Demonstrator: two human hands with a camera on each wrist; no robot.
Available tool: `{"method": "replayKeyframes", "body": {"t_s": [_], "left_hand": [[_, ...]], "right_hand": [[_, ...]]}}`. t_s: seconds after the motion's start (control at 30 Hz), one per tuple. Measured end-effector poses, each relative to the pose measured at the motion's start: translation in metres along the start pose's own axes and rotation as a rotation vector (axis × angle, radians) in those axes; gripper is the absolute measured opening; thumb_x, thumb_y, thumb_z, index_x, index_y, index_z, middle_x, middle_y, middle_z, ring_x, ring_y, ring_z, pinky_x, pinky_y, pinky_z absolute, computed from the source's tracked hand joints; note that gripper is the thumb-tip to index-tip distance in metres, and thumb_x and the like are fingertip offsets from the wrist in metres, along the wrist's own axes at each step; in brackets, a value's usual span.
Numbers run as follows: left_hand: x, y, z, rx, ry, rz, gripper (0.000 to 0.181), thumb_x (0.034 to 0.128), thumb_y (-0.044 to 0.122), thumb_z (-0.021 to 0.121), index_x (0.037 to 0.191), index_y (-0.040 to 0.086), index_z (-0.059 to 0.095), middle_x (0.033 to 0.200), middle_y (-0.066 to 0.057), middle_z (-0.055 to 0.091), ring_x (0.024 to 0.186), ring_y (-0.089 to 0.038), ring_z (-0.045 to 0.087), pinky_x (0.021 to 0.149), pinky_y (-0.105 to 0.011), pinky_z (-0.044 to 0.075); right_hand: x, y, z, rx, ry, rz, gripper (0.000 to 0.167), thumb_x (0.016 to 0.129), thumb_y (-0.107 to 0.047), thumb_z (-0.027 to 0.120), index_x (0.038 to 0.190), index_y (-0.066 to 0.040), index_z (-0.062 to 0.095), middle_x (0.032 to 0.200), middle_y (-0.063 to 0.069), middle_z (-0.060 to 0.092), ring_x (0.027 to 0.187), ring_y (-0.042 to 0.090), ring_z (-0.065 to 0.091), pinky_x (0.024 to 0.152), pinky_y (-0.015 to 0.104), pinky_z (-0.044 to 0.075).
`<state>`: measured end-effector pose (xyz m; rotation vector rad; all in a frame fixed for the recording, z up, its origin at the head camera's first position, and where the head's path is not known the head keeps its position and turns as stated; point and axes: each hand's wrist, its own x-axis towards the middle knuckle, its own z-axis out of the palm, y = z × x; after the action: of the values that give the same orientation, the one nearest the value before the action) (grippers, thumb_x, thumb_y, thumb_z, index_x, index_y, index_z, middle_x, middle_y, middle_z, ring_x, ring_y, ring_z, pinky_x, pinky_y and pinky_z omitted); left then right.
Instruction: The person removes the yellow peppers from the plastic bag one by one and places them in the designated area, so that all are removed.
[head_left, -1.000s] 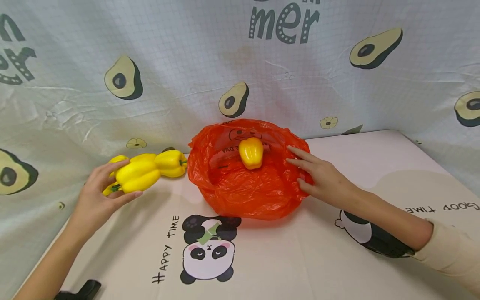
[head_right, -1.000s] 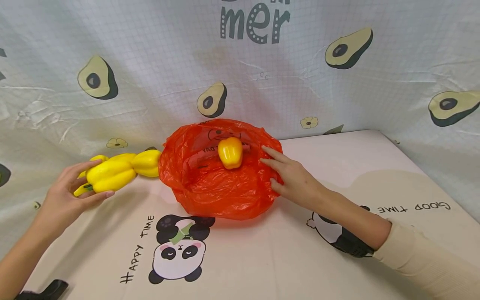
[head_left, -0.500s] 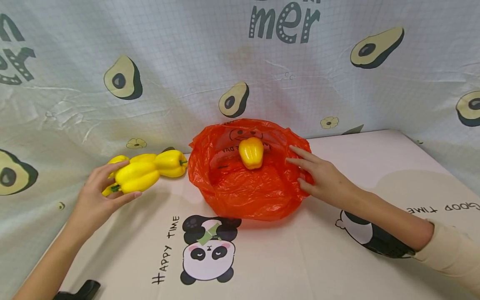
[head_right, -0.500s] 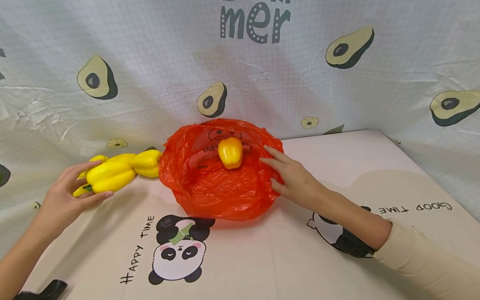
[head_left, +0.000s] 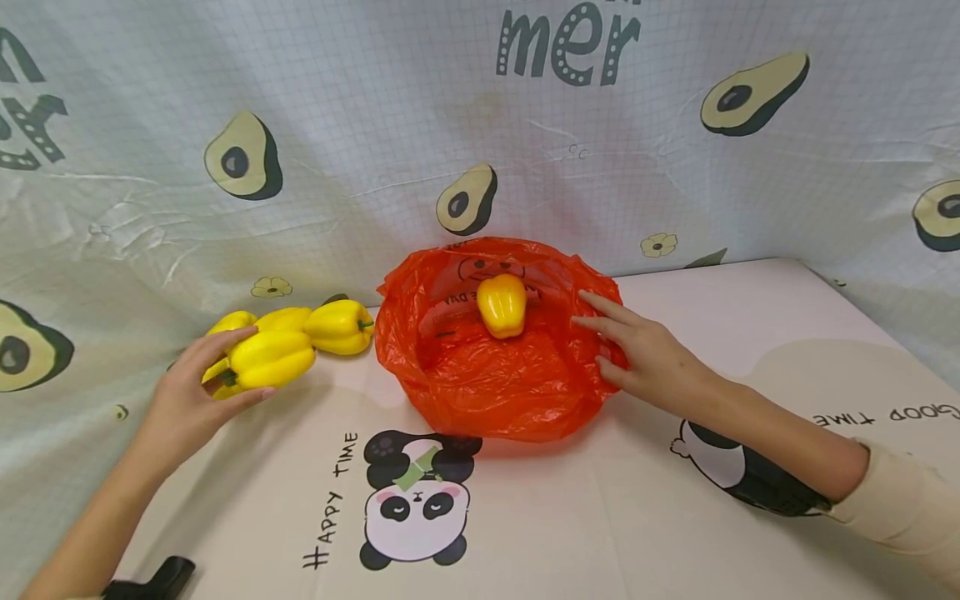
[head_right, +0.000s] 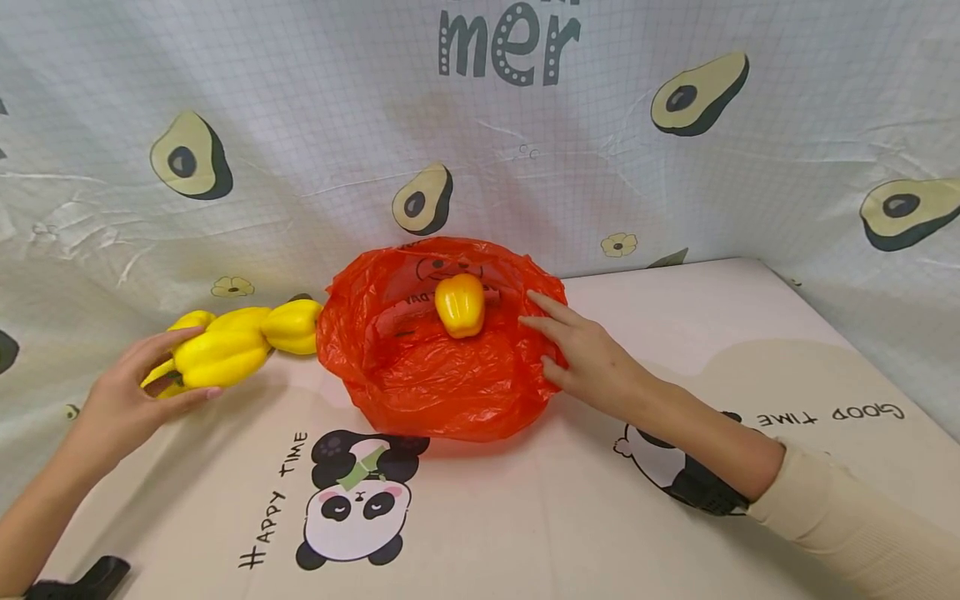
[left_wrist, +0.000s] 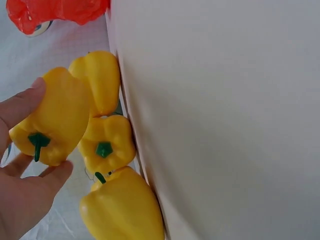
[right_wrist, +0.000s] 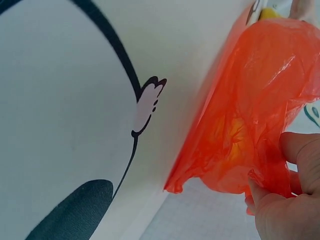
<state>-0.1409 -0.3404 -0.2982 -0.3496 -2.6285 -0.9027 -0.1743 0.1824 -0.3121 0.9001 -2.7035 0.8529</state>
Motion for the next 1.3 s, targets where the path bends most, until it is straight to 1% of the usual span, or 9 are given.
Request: {"method": "replayKeyframes", "body": {"t_s": [0.13, 0.37, 0.57, 0.67, 0.8, 0.97, 1.03, 1.17, 1.3], "left_hand": [[0.0, -0.008, -0.001, 0.02, -0.028, 0.041, 0.076, 0.0759, -0.006, 0.085, 0.145, 0.0, 0.052, 0.145, -0.027, 0.047, 0.122, 0.02, 0.034, 0.094, 0.004, 0.032], [0.001, -0.014, -0.001, 0.072, -0.169, -0.002, 0.076, 0.0818, 0.001, 0.082, 0.149, -0.001, 0.046, 0.147, -0.036, 0.042, 0.126, -0.052, 0.044, 0.088, 0.008, 0.025], [0.003, -0.016, 0.004, 0.141, -0.172, 0.064, 0.071, 0.0823, 0.0, 0.081, 0.144, -0.01, 0.046, 0.141, -0.034, 0.047, 0.122, -0.05, 0.048, 0.09, 0.002, 0.029], [0.004, -0.016, 0.005, 0.178, -0.145, 0.092, 0.068, 0.0809, -0.002, 0.081, 0.14, -0.012, 0.048, 0.139, -0.035, 0.048, 0.124, -0.053, 0.046, 0.111, -0.025, 0.038], [0.004, -0.016, 0.004, 0.224, -0.125, 0.106, 0.064, 0.0798, -0.003, 0.081, 0.136, -0.012, 0.053, 0.138, -0.034, 0.051, 0.127, -0.056, 0.044, 0.113, -0.059, 0.032], [0.004, -0.016, 0.002, 0.263, -0.101, 0.157, 0.055, 0.0793, -0.003, 0.081, 0.131, -0.006, 0.061, 0.135, -0.028, 0.058, 0.123, -0.051, 0.05, 0.112, -0.008, 0.022], [0.005, -0.016, 0.003, 0.265, -0.099, 0.183, 0.052, 0.0797, -0.005, 0.08, 0.128, -0.005, 0.063, 0.134, -0.026, 0.06, 0.123, -0.051, 0.051, 0.107, -0.001, 0.018], [0.006, -0.016, 0.004, 0.269, -0.103, 0.201, 0.047, 0.0802, -0.007, 0.079, 0.125, -0.005, 0.064, 0.135, -0.025, 0.059, 0.124, -0.051, 0.05, 0.114, -0.01, 0.023], [0.007, -0.013, 0.007, 0.264, -0.109, 0.174, 0.049, 0.0786, -0.011, 0.078, 0.125, -0.006, 0.063, 0.135, -0.027, 0.057, 0.125, -0.053, 0.048, 0.115, -0.049, 0.036]], "right_hand": [[0.0, 0.0, 0.001, -0.004, -0.003, -0.006, 0.052, 0.089, 0.008, 0.065, 0.14, -0.001, 0.059, 0.16, 0.017, 0.037, 0.074, 0.015, 0.052, 0.057, 0.018, 0.049], [0.0, 0.001, 0.002, -0.003, -0.007, -0.004, 0.052, 0.089, 0.008, 0.066, 0.14, -0.001, 0.058, 0.16, 0.017, 0.037, 0.072, 0.014, 0.05, 0.057, 0.018, 0.049], [-0.001, 0.002, 0.004, -0.007, 0.0, -0.01, 0.052, 0.089, 0.007, 0.067, 0.14, -0.001, 0.058, 0.16, 0.017, 0.037, 0.072, 0.014, 0.051, 0.057, 0.018, 0.05], [-0.001, 0.003, 0.005, -0.014, 0.004, -0.011, 0.053, 0.088, 0.007, 0.067, 0.14, -0.001, 0.059, 0.16, 0.017, 0.037, 0.072, 0.014, 0.051, 0.057, 0.018, 0.05], [-0.001, 0.004, 0.005, -0.018, 0.004, -0.009, 0.053, 0.088, 0.007, 0.067, 0.14, -0.001, 0.058, 0.16, 0.016, 0.037, 0.072, 0.014, 0.051, 0.056, 0.018, 0.05], [-0.001, 0.004, 0.006, -0.013, 0.004, -0.011, 0.053, 0.088, 0.007, 0.066, 0.14, -0.001, 0.058, 0.16, 0.016, 0.037, 0.074, 0.014, 0.051, 0.056, 0.018, 0.049], [-0.001, 0.004, 0.006, -0.015, 0.003, -0.007, 0.053, 0.088, 0.007, 0.067, 0.14, -0.002, 0.058, 0.161, 0.016, 0.037, 0.072, 0.014, 0.051, 0.056, 0.018, 0.049], [-0.001, 0.004, 0.007, -0.023, 0.007, -0.006, 0.053, 0.088, 0.006, 0.067, 0.14, -0.002, 0.059, 0.16, 0.017, 0.037, 0.07, 0.013, 0.05, 0.056, 0.018, 0.05], [-0.001, 0.005, 0.008, -0.02, 0.013, -0.016, 0.053, 0.088, 0.007, 0.067, 0.14, -0.001, 0.059, 0.16, 0.017, 0.037, 0.073, 0.014, 0.052, 0.056, 0.018, 0.05]]}}
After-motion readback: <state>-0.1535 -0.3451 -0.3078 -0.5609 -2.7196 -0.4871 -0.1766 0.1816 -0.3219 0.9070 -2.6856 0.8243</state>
